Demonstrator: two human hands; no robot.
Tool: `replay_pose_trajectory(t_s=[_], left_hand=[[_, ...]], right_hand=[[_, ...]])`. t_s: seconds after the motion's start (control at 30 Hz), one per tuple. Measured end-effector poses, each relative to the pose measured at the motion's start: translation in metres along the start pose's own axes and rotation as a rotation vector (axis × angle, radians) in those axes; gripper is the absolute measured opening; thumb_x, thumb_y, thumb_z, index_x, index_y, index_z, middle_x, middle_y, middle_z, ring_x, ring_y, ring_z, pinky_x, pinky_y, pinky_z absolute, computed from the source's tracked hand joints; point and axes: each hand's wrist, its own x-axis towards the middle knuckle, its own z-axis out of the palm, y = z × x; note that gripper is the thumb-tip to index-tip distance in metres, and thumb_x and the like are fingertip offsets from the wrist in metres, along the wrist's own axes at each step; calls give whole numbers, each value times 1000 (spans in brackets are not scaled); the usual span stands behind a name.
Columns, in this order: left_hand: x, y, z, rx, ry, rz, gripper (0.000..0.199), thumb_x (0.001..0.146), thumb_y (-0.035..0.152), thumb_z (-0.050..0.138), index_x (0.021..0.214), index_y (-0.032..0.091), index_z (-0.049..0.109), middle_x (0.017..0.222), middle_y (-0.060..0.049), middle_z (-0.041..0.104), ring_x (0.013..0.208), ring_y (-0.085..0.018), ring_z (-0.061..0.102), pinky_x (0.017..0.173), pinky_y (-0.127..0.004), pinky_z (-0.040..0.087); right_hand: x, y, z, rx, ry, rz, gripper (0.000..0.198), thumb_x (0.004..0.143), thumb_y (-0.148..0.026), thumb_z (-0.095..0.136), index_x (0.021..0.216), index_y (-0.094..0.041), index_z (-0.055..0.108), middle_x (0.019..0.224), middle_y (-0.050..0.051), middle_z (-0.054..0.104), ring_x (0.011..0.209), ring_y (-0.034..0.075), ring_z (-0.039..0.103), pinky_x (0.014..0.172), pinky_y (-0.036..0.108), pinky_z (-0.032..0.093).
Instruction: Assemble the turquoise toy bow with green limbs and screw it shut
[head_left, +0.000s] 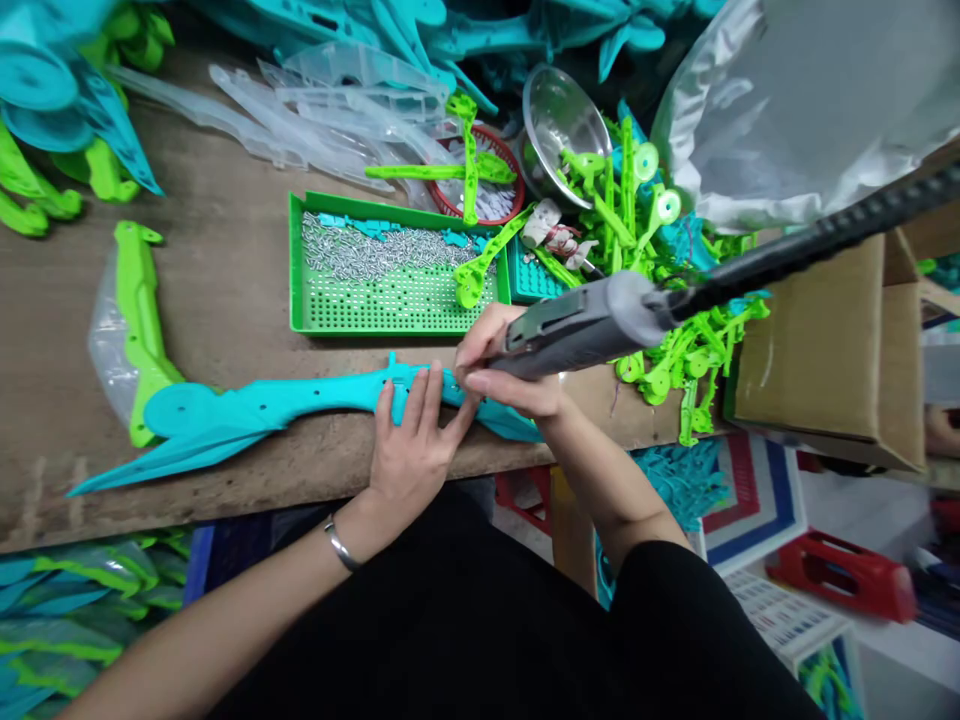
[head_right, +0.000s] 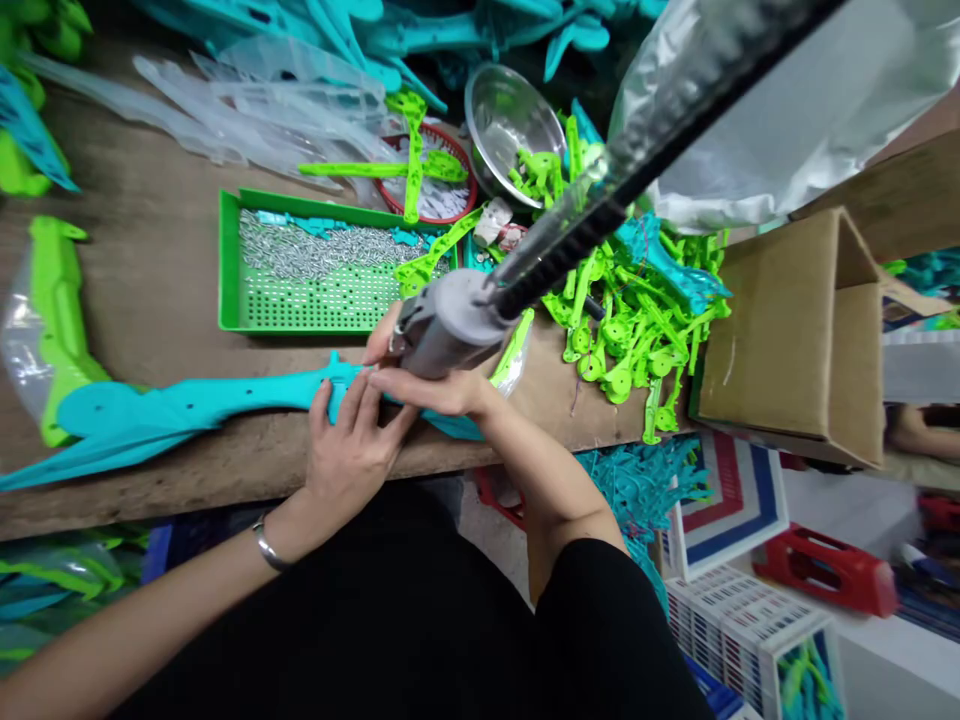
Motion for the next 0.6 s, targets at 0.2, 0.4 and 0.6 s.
replay_pose_trajectory(t_s=[0.2, 0.4, 0.6], left_hand=[[3, 0, -4, 10, -39, -6, 62, 93, 18, 61, 151, 30, 41, 157, -22, 34, 139, -35, 48, 117, -65, 25], [3, 1, -3, 14, -43, -12, 56, 92, 20, 61, 146, 27, 48, 154, -23, 40, 136, -36, 52, 116, -66, 27], [3, 1, -1, 11, -28, -17, 54, 92, 20, 61, 145, 26, 50, 153, -23, 41, 135, -37, 52, 116, -65, 27]], right_hand=[[26, 5, -24, 34, 610, -178, 20, 85, -43, 68, 93, -28, 60, 53, -9, 45, 43, 10, 46, 47, 26, 43], [34, 38, -32, -54, 707, -39, 34, 79, -57, 70, 75, -25, 57, 54, -8, 42, 45, 11, 46, 52, 29, 43], [38, 43, -31, -54, 720, 3, 41, 75, -64, 69, 80, -26, 55, 53, -9, 43, 44, 11, 46, 49, 29, 42]])
